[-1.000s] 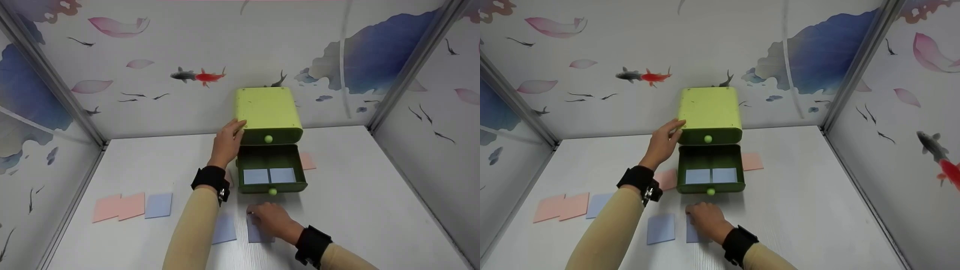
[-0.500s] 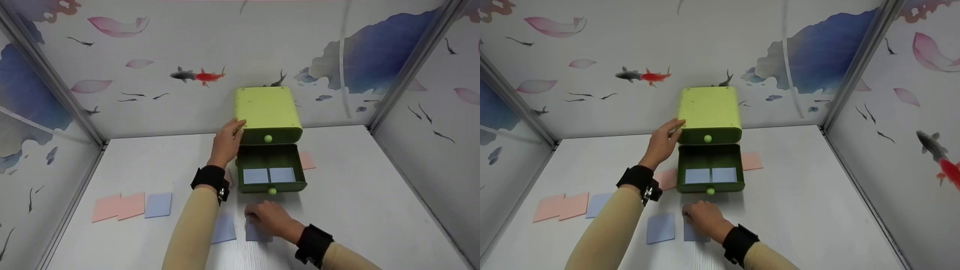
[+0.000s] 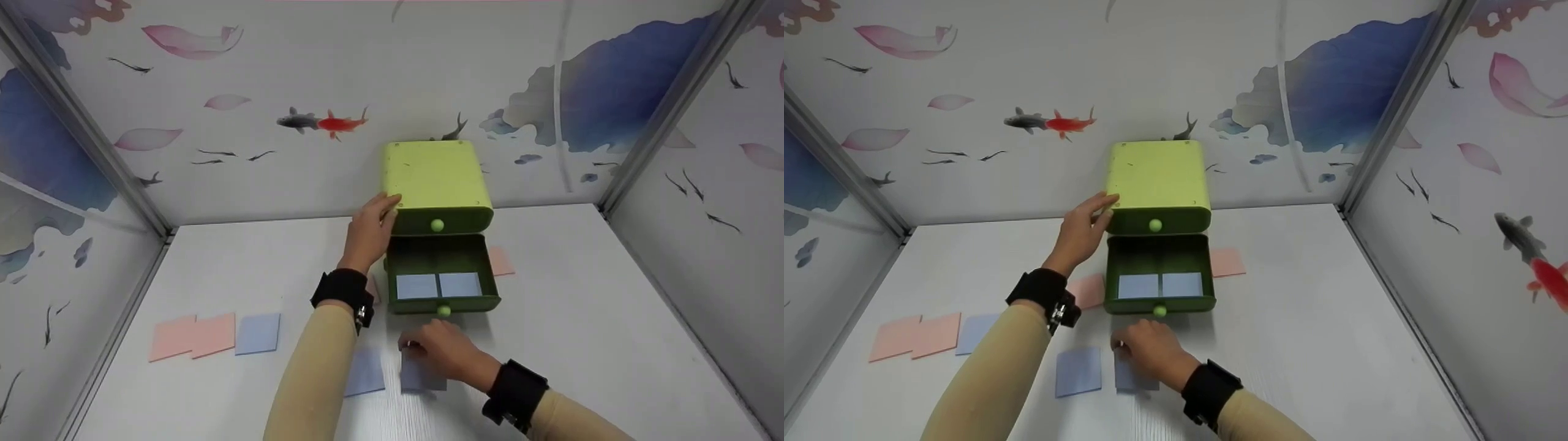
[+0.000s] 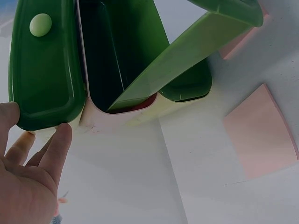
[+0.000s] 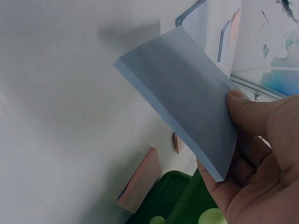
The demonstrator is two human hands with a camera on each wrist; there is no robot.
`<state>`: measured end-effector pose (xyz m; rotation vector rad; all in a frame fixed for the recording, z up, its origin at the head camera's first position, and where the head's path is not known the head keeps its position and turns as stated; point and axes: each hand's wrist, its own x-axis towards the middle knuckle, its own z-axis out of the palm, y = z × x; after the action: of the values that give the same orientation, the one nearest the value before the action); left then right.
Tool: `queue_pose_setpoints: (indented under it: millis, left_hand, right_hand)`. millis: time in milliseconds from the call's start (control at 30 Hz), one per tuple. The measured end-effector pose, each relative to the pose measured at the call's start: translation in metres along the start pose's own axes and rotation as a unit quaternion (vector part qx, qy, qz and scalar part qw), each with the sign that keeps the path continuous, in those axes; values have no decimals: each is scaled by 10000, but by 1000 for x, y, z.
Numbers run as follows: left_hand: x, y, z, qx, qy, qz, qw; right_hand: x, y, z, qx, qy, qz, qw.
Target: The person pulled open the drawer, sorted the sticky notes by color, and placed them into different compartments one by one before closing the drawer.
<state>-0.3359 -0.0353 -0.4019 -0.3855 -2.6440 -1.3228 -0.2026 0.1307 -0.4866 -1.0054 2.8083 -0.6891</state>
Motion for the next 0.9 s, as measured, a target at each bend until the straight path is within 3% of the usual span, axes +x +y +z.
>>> queue_pose_setpoints:
  millis: [367, 900]
  left_hand:
    - [0, 0, 0, -40, 47, 38, 10000]
    - [-3, 0, -2, -3, -21, 98, 9999]
  right_hand:
    - [5, -4, -32, -157, 497, -368, 9980]
    - [23, -8, -91, -277, 1132, -357, 9926]
